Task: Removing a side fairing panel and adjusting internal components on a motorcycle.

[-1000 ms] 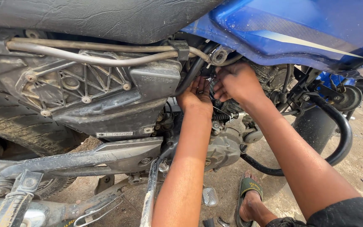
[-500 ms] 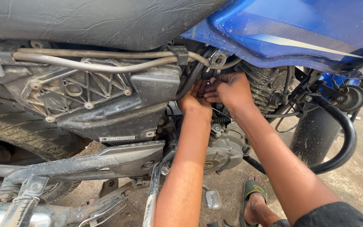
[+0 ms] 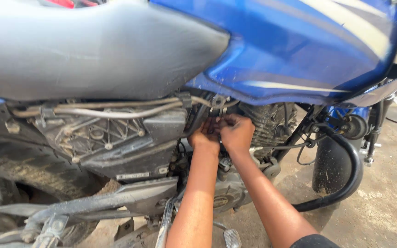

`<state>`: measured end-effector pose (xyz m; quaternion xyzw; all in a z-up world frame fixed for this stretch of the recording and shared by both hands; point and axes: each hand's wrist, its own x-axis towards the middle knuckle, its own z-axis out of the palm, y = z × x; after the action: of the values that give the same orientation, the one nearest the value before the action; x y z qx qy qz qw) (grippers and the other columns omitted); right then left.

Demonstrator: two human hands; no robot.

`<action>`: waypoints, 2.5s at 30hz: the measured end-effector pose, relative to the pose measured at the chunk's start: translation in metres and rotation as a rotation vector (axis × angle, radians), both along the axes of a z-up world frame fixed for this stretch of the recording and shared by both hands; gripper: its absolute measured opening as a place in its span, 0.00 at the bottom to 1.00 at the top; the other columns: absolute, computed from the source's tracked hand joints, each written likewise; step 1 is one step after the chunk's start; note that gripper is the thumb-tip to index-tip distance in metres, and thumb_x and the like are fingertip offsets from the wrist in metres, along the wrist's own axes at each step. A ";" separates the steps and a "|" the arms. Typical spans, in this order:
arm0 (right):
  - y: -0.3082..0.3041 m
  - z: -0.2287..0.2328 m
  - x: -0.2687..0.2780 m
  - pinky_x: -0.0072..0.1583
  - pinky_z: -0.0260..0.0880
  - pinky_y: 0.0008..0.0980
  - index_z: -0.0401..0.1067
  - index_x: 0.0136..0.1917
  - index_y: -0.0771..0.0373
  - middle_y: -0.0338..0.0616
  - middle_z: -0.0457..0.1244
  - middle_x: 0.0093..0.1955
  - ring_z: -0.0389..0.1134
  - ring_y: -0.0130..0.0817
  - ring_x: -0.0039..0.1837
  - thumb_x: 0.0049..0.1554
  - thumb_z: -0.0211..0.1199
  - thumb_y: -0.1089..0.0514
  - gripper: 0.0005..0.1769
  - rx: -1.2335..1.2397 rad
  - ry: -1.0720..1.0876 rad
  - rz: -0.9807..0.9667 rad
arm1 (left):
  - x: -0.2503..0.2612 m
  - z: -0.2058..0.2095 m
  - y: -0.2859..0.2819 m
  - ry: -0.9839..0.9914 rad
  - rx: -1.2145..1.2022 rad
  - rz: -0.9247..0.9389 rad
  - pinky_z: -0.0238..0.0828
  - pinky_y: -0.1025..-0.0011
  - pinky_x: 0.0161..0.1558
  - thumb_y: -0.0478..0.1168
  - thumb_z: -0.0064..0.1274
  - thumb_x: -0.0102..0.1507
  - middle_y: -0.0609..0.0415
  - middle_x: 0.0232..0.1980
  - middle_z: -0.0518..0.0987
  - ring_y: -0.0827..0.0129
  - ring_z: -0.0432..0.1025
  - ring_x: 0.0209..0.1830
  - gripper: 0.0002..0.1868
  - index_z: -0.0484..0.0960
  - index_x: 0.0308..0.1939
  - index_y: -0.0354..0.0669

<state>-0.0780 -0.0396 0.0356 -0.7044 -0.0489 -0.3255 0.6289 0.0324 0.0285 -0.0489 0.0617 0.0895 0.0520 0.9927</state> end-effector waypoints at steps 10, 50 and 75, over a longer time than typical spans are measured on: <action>-0.001 -0.006 0.013 0.41 0.78 0.29 0.72 0.40 0.73 0.50 0.71 0.37 0.74 0.31 0.37 0.52 0.65 0.76 0.04 0.149 0.000 0.103 | -0.007 0.007 -0.004 -0.038 -0.060 -0.009 0.71 0.61 0.55 0.42 0.44 0.67 0.45 0.50 0.77 0.60 0.71 0.53 0.18 0.76 0.55 0.33; -0.002 0.000 -0.007 0.44 0.79 0.26 0.71 0.41 0.72 0.47 0.71 0.39 0.75 0.28 0.41 0.56 0.63 0.74 0.04 -0.002 -0.040 0.116 | -0.025 -0.007 0.015 -0.123 0.409 -0.190 0.76 0.62 0.45 0.39 0.39 0.73 0.49 0.43 0.79 0.65 0.74 0.40 0.08 0.73 0.47 0.39; -0.002 0.003 -0.012 0.37 0.77 0.26 0.72 0.41 0.70 0.45 0.71 0.37 0.75 0.27 0.37 0.57 0.64 0.71 0.03 -0.014 -0.047 0.087 | -0.117 0.045 0.024 0.048 0.815 0.105 0.74 0.74 0.24 0.43 0.36 0.74 0.39 0.36 0.85 0.61 0.82 0.30 0.17 0.73 0.44 0.31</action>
<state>-0.0895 -0.0417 0.0387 -0.6982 -0.0964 -0.3140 0.6361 -0.0850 0.0521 -0.0035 0.4465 0.0875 0.1324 0.8806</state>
